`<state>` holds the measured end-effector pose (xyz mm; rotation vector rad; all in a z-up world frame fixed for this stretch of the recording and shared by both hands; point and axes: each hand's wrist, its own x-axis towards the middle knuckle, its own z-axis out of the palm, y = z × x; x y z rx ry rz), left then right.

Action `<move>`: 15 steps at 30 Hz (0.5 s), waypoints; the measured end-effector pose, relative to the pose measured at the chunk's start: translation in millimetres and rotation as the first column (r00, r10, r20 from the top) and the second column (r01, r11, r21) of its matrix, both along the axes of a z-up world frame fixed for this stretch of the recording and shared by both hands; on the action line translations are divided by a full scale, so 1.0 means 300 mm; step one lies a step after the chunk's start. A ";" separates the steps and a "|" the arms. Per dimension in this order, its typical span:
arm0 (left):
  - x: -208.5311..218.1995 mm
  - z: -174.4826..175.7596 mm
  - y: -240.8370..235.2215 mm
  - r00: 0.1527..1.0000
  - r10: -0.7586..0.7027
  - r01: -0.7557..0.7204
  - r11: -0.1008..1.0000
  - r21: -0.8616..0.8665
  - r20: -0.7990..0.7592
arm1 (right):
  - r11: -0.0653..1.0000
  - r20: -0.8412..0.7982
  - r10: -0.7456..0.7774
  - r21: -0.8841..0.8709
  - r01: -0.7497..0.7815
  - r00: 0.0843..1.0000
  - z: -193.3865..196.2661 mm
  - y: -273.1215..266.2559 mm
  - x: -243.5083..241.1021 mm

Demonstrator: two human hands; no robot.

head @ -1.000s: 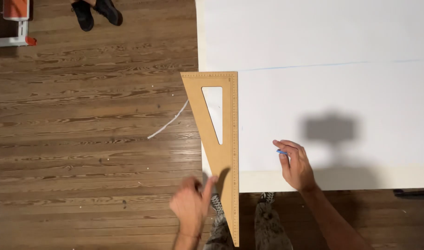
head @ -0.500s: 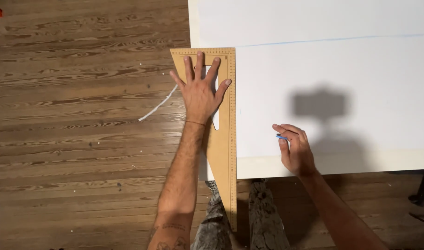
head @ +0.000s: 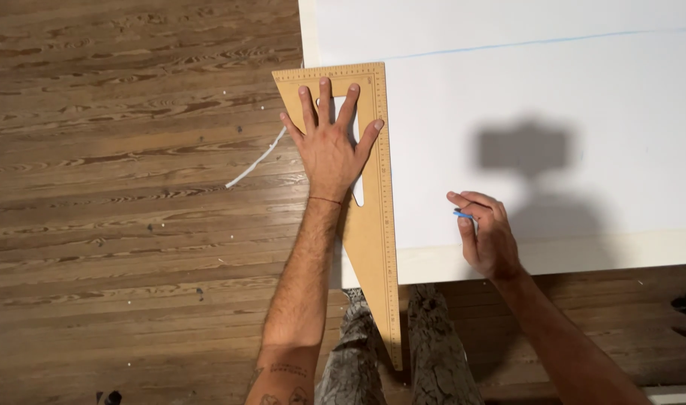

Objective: Marking patterns on a large sheet using a triangle ruler and chalk

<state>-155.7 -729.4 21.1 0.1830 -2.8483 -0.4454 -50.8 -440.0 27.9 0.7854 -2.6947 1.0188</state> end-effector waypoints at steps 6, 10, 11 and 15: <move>-0.005 0.012 0.004 1.000 0.010 -0.011 0.999 0.037 0.014 | 1.000 0.023 -0.005 0.003 0.005 1.000 0.001 0.007 0.003; -0.016 0.005 0.008 0.999 0.032 -0.033 0.999 0.035 0.009 | 1.000 -0.019 -0.007 0.020 0.008 1.000 -0.027 0.013 0.004; -0.019 0.011 0.011 0.999 0.039 -0.040 0.998 0.055 0.016 | 1.000 -0.038 -0.011 0.015 0.012 0.999 -0.030 0.013 0.005; -0.016 0.031 0.006 0.999 0.029 -0.032 0.997 0.077 0.040 | 0.999 -0.042 -0.028 0.018 0.029 0.999 -0.024 0.009 0.016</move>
